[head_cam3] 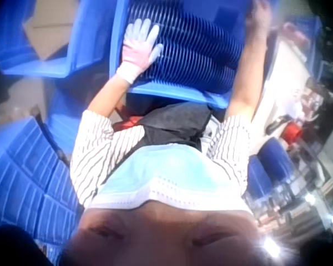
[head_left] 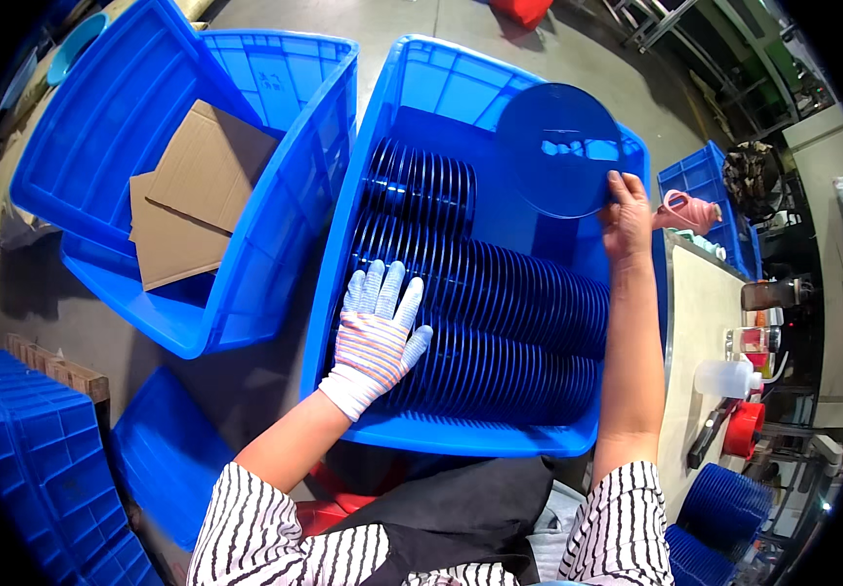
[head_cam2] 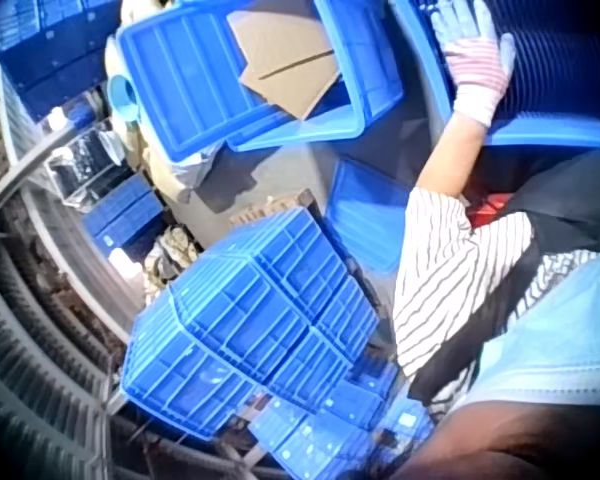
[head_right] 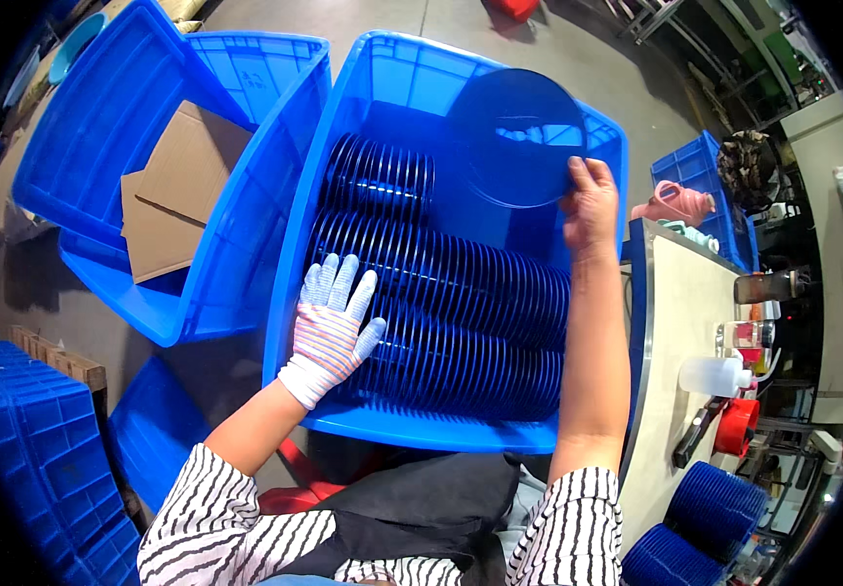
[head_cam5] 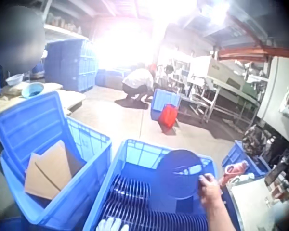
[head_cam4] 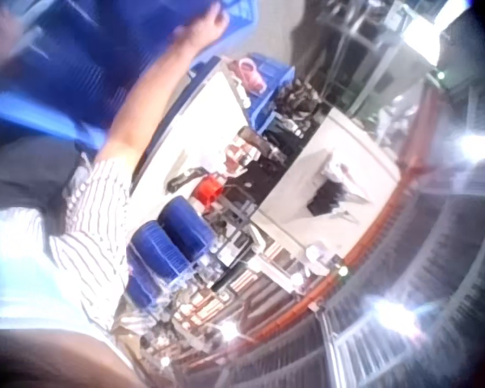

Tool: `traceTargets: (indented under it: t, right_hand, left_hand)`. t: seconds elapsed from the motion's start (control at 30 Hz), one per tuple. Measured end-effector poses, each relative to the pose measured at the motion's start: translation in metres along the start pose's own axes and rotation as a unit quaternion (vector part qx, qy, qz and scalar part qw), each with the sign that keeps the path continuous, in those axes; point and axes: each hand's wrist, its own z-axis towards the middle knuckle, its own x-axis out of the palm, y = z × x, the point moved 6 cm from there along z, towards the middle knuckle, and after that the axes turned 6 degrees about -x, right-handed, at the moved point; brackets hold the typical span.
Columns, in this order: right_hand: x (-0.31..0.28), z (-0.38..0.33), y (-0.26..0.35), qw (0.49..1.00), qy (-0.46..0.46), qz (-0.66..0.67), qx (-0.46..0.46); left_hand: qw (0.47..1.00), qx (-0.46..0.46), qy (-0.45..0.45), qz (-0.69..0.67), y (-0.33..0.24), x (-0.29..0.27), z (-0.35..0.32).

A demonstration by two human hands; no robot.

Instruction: The person stacks blue plastic spools from a table onto a conveyor belt and then into blue crates. They use a handheld scanner to scan the spools and wipe them with a pink cloth before placing them into the crates.

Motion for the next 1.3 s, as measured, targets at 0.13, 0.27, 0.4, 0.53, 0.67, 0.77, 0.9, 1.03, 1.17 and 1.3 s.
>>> traceTargets:
  t: [0.13, 0.27, 0.4, 0.53, 0.67, 0.77, 0.9, 1.03, 1.17, 1.3]
  right_hand:
    - [0.071, -0.039, -0.019, 0.981, 0.137, 0.004, 0.134]
    - [0.078, -0.051, -0.047, 0.98, 0.116, -0.048, 0.152]
    - [0.06, -0.064, -0.054, 0.984, 0.039, -0.102, 0.139]
    - [0.057, -0.069, -0.054, 0.985, 0.042, -0.121, 0.118]
    - [0.055, -0.071, -0.039, 0.981, 0.029, -0.178, 0.07]
    - [0.066, -0.067, -0.011, 0.936, 0.005, -0.347, -0.058]
    - [0.137, -0.073, 0.038, 0.842, 0.026, -0.508, -0.177]
    - [0.186, -0.068, 0.043, 0.811, 0.037, -0.543, -0.214]
    - [0.218, -0.07, 0.035, 0.803, 0.041, -0.55, -0.226]
    - [0.241, -0.094, 0.022, 0.787, 0.132, -0.582, -0.155]
  left_hand:
    - [1.0, -0.003, -0.002, -0.024, -0.001, -0.011, 0.003]
    - [1.0, 0.004, -0.021, -0.008, -0.001, -0.005, 0.0]
    - [1.0, 0.001, -0.021, -0.023, 0.001, -0.003, 0.0]
    - [1.0, -0.002, -0.019, -0.018, 0.002, -0.005, -0.001]
    - [1.0, -0.001, -0.021, -0.016, 0.001, -0.004, -0.001]
    - [1.0, 0.001, -0.023, -0.019, -0.001, -0.003, 0.0]
    - [0.999, -0.005, -0.034, -0.017, 0.003, -0.004, -0.003]
    - [0.998, 0.003, -0.045, -0.033, 0.003, -0.004, -0.003]
    - [0.995, 0.021, -0.088, -0.05, 0.002, 0.003, -0.003]
    - [0.995, 0.015, -0.09, -0.05, 0.005, -0.001, -0.005]
